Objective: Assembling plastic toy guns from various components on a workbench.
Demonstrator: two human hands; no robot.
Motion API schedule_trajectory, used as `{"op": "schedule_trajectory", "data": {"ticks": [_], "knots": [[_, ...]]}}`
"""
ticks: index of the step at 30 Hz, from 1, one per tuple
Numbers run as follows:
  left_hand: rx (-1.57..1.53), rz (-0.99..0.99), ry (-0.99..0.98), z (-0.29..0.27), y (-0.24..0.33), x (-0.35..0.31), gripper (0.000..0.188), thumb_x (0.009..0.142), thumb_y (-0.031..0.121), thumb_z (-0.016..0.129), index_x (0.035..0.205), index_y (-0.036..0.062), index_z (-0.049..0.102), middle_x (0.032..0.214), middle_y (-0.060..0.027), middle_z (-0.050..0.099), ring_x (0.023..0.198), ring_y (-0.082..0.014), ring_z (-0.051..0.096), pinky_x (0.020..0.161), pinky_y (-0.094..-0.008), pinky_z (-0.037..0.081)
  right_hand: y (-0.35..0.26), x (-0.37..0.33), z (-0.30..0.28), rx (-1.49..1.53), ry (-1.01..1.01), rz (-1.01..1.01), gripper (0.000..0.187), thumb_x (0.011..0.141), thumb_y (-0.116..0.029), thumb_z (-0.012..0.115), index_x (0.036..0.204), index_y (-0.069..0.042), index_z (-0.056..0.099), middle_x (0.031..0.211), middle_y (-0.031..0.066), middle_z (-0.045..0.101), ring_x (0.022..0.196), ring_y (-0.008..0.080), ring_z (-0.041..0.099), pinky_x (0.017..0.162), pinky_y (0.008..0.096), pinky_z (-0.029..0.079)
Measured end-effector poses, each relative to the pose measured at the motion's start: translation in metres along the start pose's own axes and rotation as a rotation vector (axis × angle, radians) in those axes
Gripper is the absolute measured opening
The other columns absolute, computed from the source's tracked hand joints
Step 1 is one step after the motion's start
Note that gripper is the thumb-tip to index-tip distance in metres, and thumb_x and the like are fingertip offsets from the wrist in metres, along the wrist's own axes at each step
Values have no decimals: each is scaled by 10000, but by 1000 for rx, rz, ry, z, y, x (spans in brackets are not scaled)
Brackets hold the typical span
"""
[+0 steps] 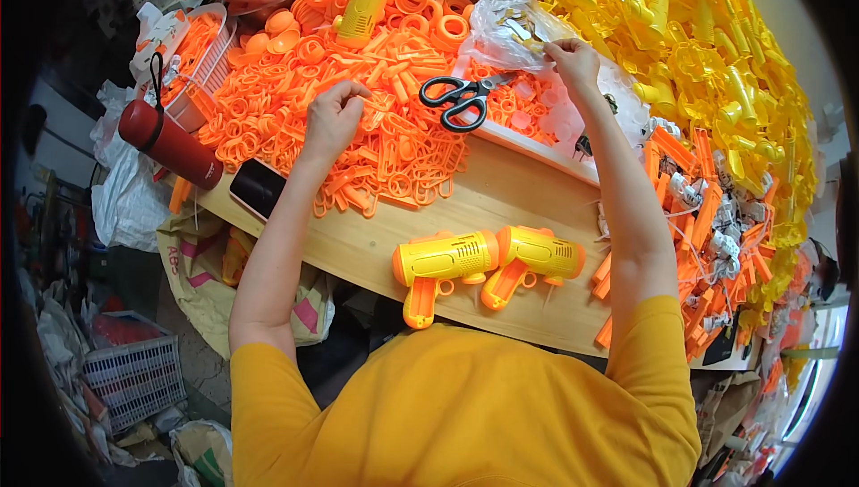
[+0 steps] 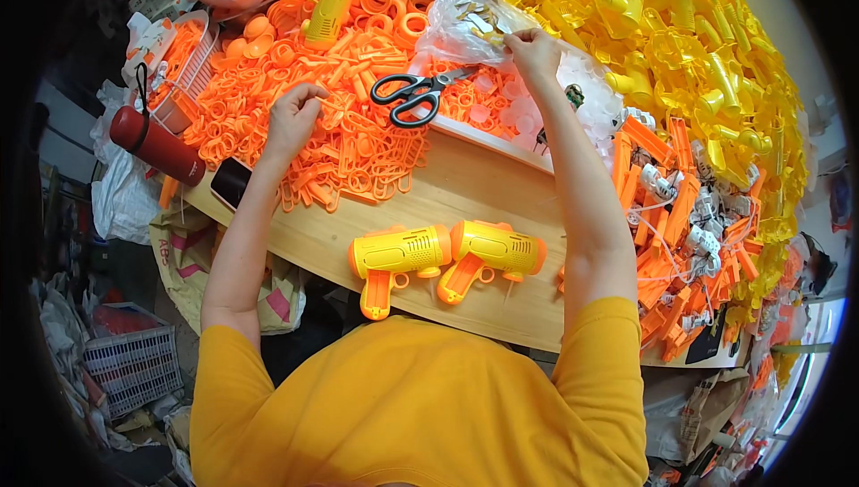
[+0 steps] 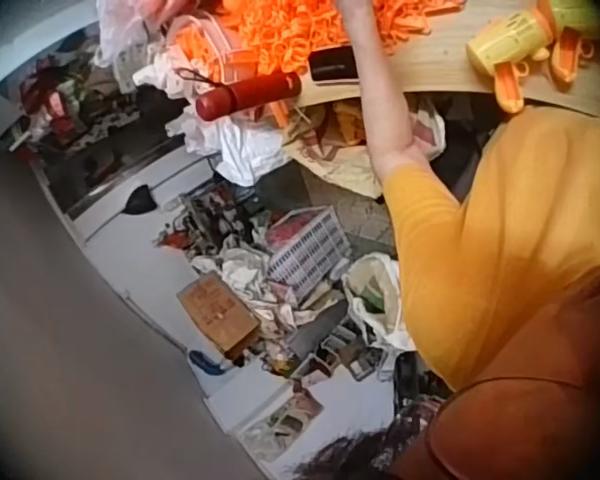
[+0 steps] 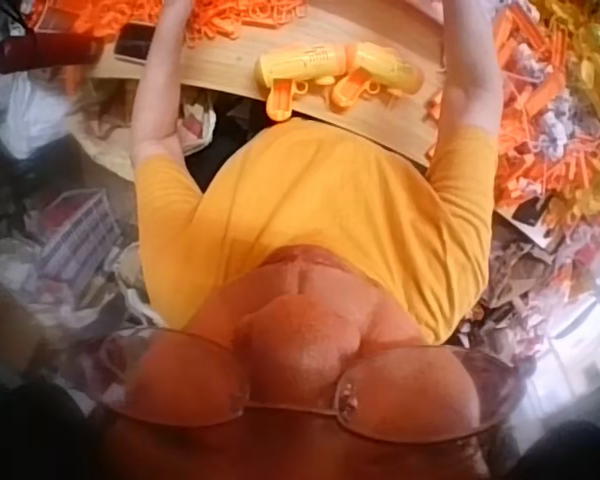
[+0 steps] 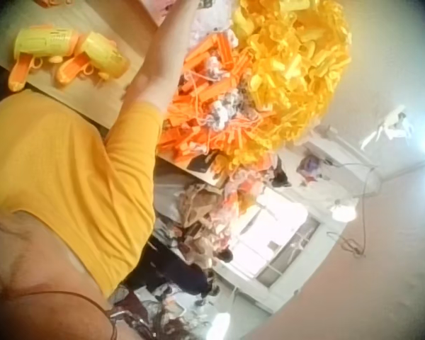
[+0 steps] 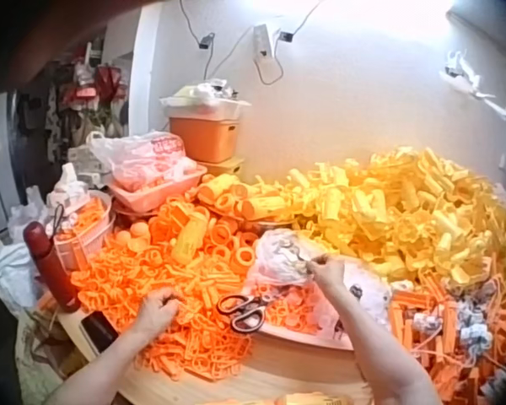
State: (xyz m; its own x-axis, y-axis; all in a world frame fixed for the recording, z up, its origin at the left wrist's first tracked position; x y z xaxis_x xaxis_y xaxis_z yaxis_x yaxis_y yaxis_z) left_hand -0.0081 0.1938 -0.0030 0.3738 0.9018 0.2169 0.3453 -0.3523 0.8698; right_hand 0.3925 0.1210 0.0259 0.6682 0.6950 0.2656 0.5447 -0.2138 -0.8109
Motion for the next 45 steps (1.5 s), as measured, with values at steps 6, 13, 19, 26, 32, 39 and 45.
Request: {"op": "schedule_trajectory", "data": {"ticks": [6,13,19,26,32,39,45], "knots": [[-271,-135,-42,-3,3,-8,184,829,47,525,952,0,654,681,17,574,594,-49,509,551,-205,426,-7,0,2,-193,-33,-105,323,796,-349,684,778,-26,674,651,66,668,580,141,615,584,292,483],[-116,45,29,-12,6,-18,197,891,55,575,1071,-1,632,797,4,609,682,-39,544,621,-195,456,-19,-10,-4,-341,33,-194,315,826,-396,671,888,-90,718,704,48,680,620,125,617,590,278,464],[-87,211,186,-16,26,-31,168,878,40,613,1035,-7,650,867,-5,625,742,-62,578,694,-201,479,-25,-18,-14,-153,139,-284,241,851,-303,671,977,-105,726,753,43,691,642,113,617,595,257,472],[-302,204,163,-9,59,-53,151,840,13,648,990,-6,664,871,-26,642,735,-66,591,654,-199,482,-43,-58,-21,512,-53,-129,208,893,-150,630,987,34,654,757,68,657,610,99,593,531,211,469],[-795,-60,-137,29,76,-85,199,852,19,640,1049,-11,638,855,-44,651,717,-81,609,662,-216,511,-60,-174,-15,726,-306,33,167,888,-92,621,1013,17,602,798,67,638,645,111,597,580,231,485],[-922,-335,-390,66,79,-120,233,888,13,568,1111,-32,614,905,-84,657,767,-134,633,720,-273,538,-59,-263,-20,648,-424,-77,235,947,-72,525,1157,30,555,892,74,642,762,111,612,688,242,509],[-809,-377,-477,77,77,-140,223,880,16,588,1093,-32,632,918,-79,659,770,-123,639,730,-251,553,-54,-287,-25,628,-455,-40,247,955,-63,505,1179,34,539,938,76,635,811,106,611,726,240,504]]}}
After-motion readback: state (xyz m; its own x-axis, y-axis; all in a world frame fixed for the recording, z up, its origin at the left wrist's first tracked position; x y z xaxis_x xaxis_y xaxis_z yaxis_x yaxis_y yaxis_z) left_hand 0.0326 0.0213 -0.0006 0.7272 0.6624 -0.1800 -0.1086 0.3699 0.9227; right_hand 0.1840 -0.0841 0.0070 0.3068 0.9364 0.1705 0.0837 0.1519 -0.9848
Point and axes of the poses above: each hand's wrist, its own x-axis towards the middle knuckle, its own z-axis out of the palm, y = z × x, the point moved 5 cm from there along x, towards the middle knuckle
